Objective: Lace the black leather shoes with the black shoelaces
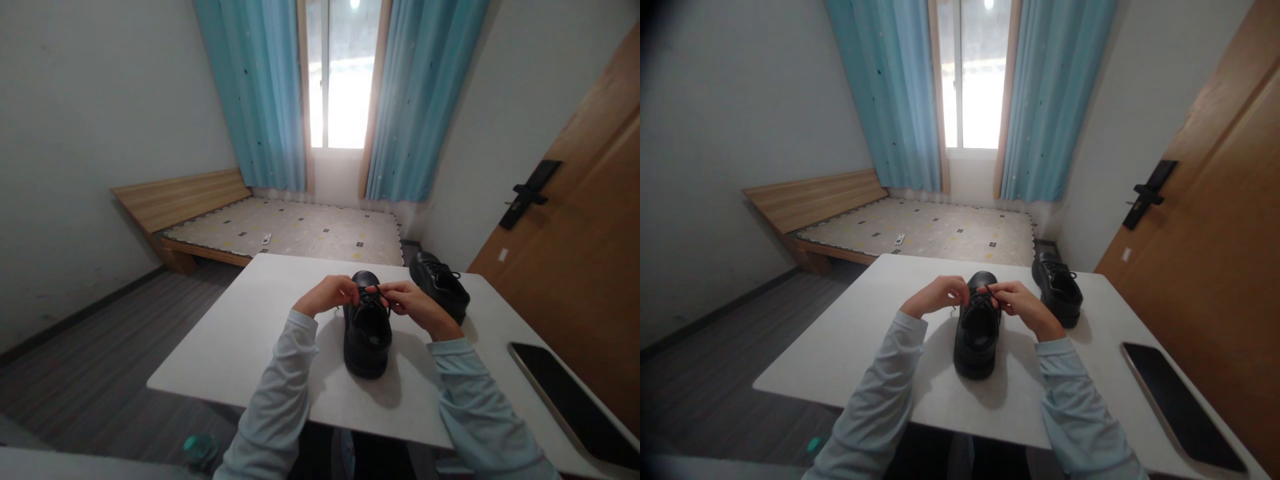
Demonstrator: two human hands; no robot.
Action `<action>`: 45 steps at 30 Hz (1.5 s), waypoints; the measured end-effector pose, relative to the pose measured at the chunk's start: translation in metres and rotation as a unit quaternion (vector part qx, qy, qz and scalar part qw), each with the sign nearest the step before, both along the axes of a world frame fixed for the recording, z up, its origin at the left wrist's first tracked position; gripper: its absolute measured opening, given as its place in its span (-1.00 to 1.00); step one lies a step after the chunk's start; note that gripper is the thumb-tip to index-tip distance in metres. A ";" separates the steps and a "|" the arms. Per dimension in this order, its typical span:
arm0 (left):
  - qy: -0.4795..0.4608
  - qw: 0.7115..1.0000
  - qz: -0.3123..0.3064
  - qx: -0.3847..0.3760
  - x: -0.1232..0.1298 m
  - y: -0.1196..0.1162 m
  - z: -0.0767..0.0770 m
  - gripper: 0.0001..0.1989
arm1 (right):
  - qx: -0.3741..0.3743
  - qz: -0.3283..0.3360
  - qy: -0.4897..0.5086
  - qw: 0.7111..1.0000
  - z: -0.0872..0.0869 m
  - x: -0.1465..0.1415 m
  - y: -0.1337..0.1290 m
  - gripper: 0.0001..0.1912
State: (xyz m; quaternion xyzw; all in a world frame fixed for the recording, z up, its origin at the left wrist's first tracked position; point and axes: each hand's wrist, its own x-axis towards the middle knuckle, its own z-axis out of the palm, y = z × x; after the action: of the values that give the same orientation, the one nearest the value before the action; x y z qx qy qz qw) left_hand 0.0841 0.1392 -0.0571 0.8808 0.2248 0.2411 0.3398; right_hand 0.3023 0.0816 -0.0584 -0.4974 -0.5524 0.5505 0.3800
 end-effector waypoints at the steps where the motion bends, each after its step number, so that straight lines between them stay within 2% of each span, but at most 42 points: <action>1: 0.002 1.000 -0.001 0.022 0.000 0.000 0.000 -0.88 | -0.007 0.000 0.005 1.000 0.000 0.000 0.000 -0.61; 4: -0.006 0.996 0.011 0.084 0.000 0.002 -0.001 -0.84 | -0.017 -0.001 0.013 1.000 0.002 -0.002 -0.002 -0.61; 7: 0.011 0.989 0.051 0.137 0.000 0.002 0.000 -0.81 | -0.018 0.004 0.013 1.000 0.004 -0.002 -0.003 -0.60; 11: 0.059 0.966 0.107 0.228 0.002 0.002 -0.001 -0.76 | -0.028 0.002 0.018 0.999 0.004 -0.003 -0.003 -0.57; 14: 0.050 0.955 0.130 0.262 0.006 0.002 -0.004 -0.76 | -0.032 -0.005 0.020 0.999 0.004 -0.005 -0.003 -0.56; 21: -0.092 0.982 0.104 0.130 0.018 -0.001 -0.005 -0.89 | 0.006 -0.019 -0.050 0.999 0.010 -0.014 -0.007 -0.60; 26: -0.130 0.985 0.101 0.042 0.025 -0.004 -0.009 -0.93 | 0.076 -0.010 -0.133 0.988 0.015 -0.019 -0.012 -0.66; 30: -0.167 0.980 0.101 -0.043 0.027 -0.002 -0.015 -0.95 | 0.137 -0.003 -0.164 0.977 0.013 -0.018 -0.011 -0.69; 34: -0.143 0.981 0.114 -0.061 0.028 0.001 -0.016 -0.94 | 0.177 0.001 -0.202 0.963 0.008 -0.018 -0.009 -0.71; 37: -0.135 0.981 0.111 -0.081 0.028 0.002 -0.016 -0.96 | 0.196 -0.025 -0.259 0.945 0.006 -0.019 -0.009 -0.73; 40: -0.135 0.978 0.109 -0.118 0.028 0.004 -0.017 -0.96 | 0.223 -0.054 -0.342 0.911 0.006 -0.021 -0.012 -0.77; 43: -0.133 0.973 0.093 -0.164 0.027 0.003 -0.017 -0.91 | 0.245 -0.059 -0.410 0.877 0.006 -0.024 -0.015 -0.77; 45: -0.130 0.973 0.073 -0.175 0.026 0.002 -0.015 -0.89 | 0.252 -0.063 -0.427 0.866 0.006 -0.025 -0.016 -0.76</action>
State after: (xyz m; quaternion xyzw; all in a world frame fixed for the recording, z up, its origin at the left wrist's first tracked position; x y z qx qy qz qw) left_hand 0.1101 0.1416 -0.0723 0.7498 0.2813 0.3344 0.4968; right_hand 0.2769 0.0657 -0.0525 -0.6044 -0.7484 0.1015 0.2536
